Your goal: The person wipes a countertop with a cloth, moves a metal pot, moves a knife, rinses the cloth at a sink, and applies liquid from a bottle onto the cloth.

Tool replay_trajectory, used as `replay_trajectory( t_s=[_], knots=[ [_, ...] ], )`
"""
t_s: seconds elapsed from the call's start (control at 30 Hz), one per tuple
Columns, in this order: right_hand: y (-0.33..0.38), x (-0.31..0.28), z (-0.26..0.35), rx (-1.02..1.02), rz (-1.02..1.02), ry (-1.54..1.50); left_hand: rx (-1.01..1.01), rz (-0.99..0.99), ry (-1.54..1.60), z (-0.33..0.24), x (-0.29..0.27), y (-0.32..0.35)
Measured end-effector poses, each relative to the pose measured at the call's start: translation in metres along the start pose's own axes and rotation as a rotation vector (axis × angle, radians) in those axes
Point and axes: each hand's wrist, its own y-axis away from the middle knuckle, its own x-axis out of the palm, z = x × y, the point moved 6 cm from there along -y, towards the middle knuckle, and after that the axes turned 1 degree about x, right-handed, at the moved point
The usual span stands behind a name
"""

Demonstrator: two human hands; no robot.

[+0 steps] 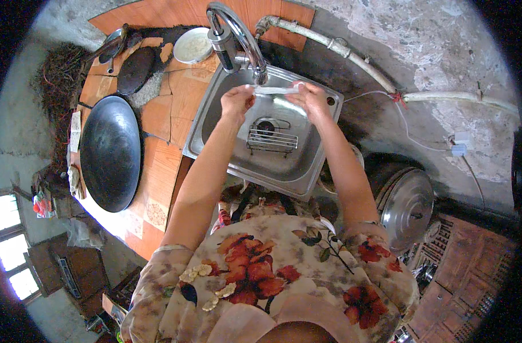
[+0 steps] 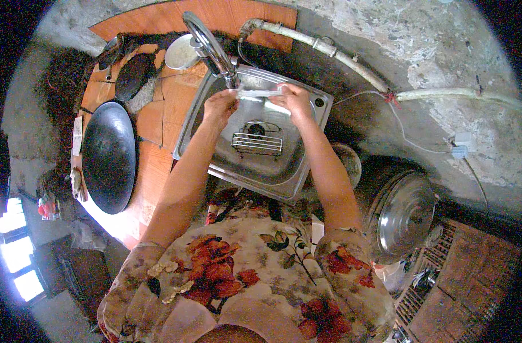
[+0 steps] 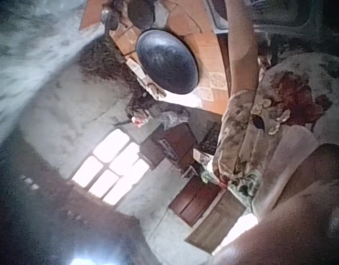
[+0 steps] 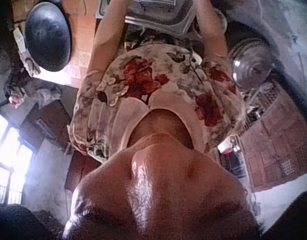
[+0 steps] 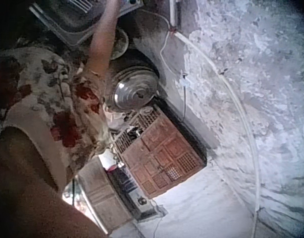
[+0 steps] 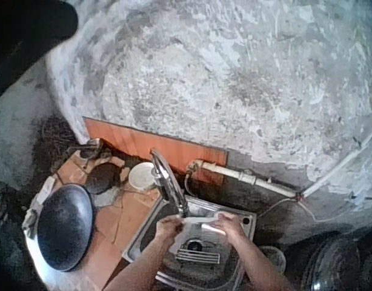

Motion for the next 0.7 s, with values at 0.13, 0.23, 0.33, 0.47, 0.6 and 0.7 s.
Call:
replay_trajectory(
  t_s=[0.13, 0.23, 0.33, 0.47, 0.6, 0.7],
  knots=[
    [0.008, -0.005, 0.013, 0.084, 0.048, 0.031, -0.102, 0.041, 0.268, -0.004, -0.016, -0.007],
    [0.012, 0.003, 0.020, -0.076, 0.185, 0.564, -0.087, 0.242, 0.284, -0.008, 0.005, -0.001],
    [0.009, 0.029, 0.020, -0.239, 0.304, 0.603, -0.078, 0.296, 0.133, -0.011, 0.032, 0.012],
    [0.008, 0.070, 0.013, -0.123, 0.430, 0.475, 0.003, 0.261, -0.138, -0.017, 0.037, 0.011],
    [0.008, 0.077, 0.000, 0.040, 0.412, 0.333, -0.007, 0.178, 0.076, -0.015, 0.016, -0.008],
    [0.017, 0.093, 0.008, 0.089, 0.362, 0.050, -0.237, 0.160, 0.258, 0.006, -0.001, -0.020]
  ],
)
